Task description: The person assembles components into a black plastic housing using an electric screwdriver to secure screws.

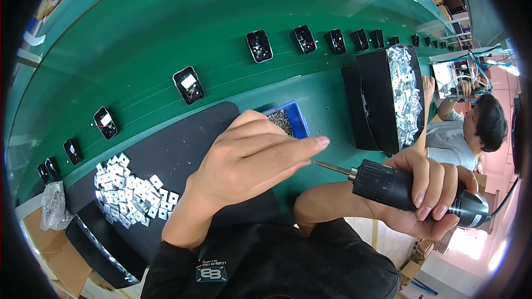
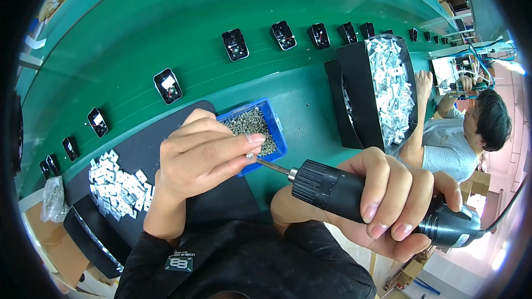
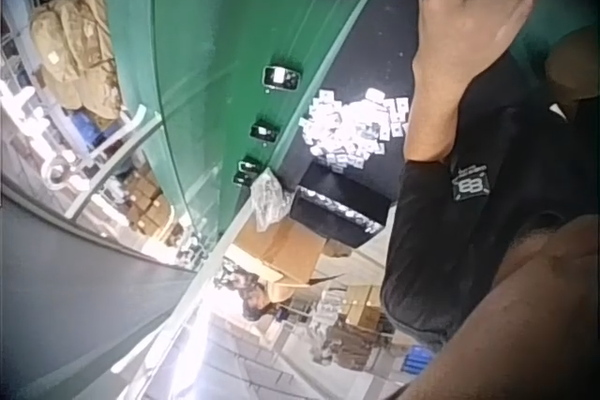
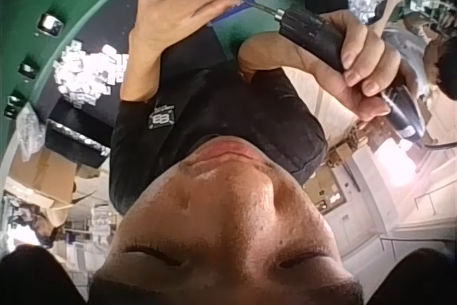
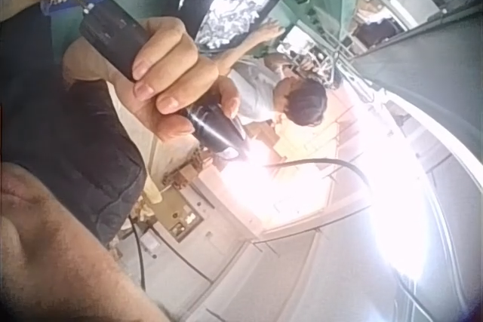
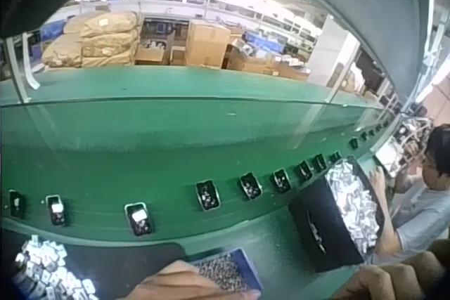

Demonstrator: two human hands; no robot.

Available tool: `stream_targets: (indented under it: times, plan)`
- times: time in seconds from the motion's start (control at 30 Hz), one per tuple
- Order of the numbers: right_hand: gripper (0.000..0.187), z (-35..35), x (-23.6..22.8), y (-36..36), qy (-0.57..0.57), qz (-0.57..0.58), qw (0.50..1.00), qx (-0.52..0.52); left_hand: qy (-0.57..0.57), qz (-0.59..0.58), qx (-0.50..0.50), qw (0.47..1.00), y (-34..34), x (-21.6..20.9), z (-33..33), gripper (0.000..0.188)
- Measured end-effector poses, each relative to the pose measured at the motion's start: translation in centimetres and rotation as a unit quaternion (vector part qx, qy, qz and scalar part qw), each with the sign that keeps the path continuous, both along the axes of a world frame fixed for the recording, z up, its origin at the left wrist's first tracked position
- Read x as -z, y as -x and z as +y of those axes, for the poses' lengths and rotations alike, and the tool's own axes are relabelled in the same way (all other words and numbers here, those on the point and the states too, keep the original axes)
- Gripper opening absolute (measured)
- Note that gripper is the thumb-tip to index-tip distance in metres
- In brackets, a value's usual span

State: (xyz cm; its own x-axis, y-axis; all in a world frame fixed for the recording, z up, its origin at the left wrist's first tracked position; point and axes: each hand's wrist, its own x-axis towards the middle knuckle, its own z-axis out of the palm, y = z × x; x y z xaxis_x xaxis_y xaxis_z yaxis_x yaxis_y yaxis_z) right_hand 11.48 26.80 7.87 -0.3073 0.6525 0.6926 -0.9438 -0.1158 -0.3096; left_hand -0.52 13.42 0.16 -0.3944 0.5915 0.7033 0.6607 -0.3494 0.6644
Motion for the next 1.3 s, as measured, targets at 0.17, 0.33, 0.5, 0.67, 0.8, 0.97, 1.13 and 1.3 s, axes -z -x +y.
stream_targets:
  times: [0.17,0.33,0.5,0.67,0.8,0.97,1.13,1.3]
  plan:
    - [0.04,-0.4,0.0,0.4,0.006,0.006,1.0,-0.003,-0.002,0.03,-0.024,0.999,-0.2,-0.9,-0.3,0.039]
    - [0.038,-0.5,0.0,0.6,0.004,0.019,1.0,-0.003,-0.006,0.033,-0.034,0.999,-0.4,-1.4,-0.3,0.037]
    - [0.038,-0.5,-0.1,0.6,0.011,0.029,1.0,-0.004,-0.005,0.052,-0.045,0.998,-0.5,-1.6,-0.4,0.032]
    - [0.039,-0.4,-0.3,0.5,0.002,0.027,1.0,-0.007,0.005,0.059,-0.047,0.997,-0.6,-1.8,-0.6,0.03]
    - [0.037,-0.5,-0.2,0.8,0.003,0.012,1.0,0.0,0.04,0.176,-0.108,0.978,-1.0,-2.5,-1.1,0.028]
    - [0.038,-1.1,-0.2,1.2,0.007,0.027,1.0,-0.001,0.056,0.172,-0.131,0.975,-1.4,-3.2,-1.4,0.029]
    - [0.041,-1.6,0.2,1.2,-0.032,0.029,0.999,0.033,0.059,0.137,-0.125,0.981,-1.2,-2.9,-1.3,0.033]
    - [0.039,-1.6,-0.1,1.2,-0.015,0.009,0.999,0.042,0.052,0.114,-0.134,0.983,-1.3,-2.9,-0.9,0.04]
